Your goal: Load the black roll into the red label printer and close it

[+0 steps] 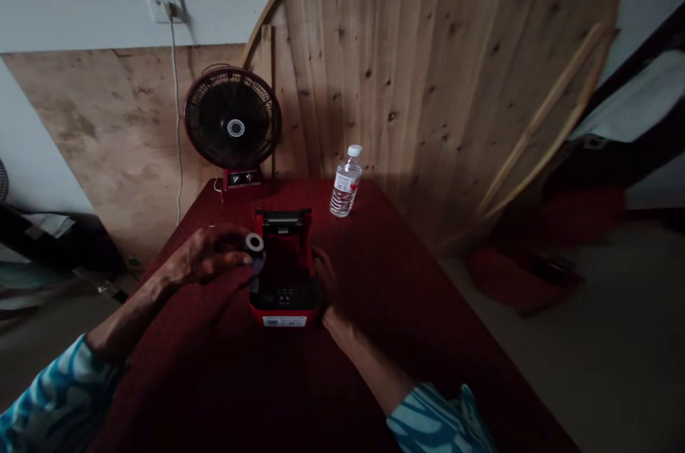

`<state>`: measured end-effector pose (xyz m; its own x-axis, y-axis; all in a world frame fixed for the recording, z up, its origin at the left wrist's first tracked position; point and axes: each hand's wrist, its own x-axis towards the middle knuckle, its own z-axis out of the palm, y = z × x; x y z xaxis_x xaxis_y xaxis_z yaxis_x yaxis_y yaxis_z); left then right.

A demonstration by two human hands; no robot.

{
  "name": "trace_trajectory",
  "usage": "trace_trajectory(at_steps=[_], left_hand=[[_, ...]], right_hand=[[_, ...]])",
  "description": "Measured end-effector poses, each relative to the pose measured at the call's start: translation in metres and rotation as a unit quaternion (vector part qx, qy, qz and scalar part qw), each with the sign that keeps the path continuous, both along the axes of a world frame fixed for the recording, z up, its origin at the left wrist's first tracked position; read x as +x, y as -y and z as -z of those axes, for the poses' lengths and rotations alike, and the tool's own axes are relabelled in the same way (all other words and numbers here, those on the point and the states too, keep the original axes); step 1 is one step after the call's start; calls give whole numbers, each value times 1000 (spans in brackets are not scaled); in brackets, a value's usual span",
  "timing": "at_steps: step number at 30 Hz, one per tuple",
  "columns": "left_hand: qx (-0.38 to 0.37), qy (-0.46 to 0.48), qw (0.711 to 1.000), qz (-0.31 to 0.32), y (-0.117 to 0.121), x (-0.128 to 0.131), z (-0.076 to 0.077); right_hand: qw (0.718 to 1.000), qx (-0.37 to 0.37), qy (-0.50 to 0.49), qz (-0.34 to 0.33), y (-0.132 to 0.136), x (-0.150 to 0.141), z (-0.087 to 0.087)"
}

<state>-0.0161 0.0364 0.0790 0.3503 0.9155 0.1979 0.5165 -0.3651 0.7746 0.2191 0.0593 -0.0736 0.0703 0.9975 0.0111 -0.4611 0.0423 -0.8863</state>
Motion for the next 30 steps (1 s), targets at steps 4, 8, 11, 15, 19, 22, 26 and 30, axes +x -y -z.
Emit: trace_trajectory(at_steps=[4, 8, 11, 15, 19, 22, 26, 30], left_hand=[[106, -178, 978, 28, -9, 43, 10], [91, -403, 911, -16, -17, 76, 7], [57, -476, 877, -44, -17, 93, -1], [40, -505, 862, -38, -20, 105, 2], [21, -510, 860, -11, -31, 108, 17], [11, -503, 864, 2, -42, 106, 24], [1, -466, 884, 37, -49, 99, 21], [18, -385, 921, 53, -37, 80, 12]], right_hand=[[1000, 7, 9, 9, 3, 2, -9], [1000, 8, 12, 13, 2, 2, -13], [1000, 11, 17, 19, 1, 2, -11], [999, 16, 27, 23, -1, 2, -6], [999, 16, 35, 24, -1, 2, -5], [999, 11, 26, 17, 0, 2, -7], [999, 16, 27, 13, 0, 2, -7], [999, 35, 29, 14, -3, 1, 0]])
